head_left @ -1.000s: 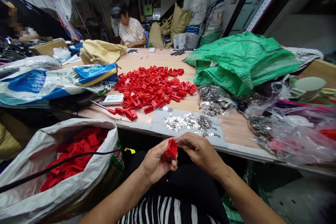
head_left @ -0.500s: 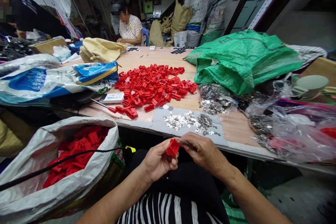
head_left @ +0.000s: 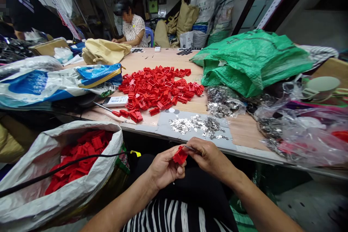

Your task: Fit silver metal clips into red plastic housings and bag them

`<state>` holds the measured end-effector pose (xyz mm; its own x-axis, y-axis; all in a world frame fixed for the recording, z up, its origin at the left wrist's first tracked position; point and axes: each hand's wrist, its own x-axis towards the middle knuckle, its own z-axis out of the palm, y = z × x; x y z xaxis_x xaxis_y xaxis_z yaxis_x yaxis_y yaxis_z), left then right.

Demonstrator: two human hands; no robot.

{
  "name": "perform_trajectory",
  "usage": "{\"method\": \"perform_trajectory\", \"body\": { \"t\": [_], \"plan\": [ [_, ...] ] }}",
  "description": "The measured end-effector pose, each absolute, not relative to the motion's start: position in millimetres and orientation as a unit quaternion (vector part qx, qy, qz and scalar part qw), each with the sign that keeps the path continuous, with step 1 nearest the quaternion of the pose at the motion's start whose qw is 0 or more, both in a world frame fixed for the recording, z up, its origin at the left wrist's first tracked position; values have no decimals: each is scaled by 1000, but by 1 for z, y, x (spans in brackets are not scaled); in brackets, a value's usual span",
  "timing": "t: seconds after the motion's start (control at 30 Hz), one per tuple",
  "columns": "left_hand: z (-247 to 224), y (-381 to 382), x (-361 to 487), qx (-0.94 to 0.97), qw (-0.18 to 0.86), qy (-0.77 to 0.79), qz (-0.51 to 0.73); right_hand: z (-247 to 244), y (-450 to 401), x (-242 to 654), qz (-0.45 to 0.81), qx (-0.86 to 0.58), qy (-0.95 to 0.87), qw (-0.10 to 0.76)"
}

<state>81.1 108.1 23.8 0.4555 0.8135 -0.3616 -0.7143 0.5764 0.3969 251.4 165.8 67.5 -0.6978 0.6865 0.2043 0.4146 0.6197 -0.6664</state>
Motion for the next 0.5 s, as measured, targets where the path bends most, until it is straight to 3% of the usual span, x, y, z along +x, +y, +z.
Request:
{"method": "perform_trajectory", "body": {
  "t": [0.3,0.5],
  "plan": [
    [24,110,82,94,840,274,458,62,163,250,320,-318,-862,232],
    [21,109,79,103,831,256,483,59,170,256,452,-318,-809,201]
  ]
}}
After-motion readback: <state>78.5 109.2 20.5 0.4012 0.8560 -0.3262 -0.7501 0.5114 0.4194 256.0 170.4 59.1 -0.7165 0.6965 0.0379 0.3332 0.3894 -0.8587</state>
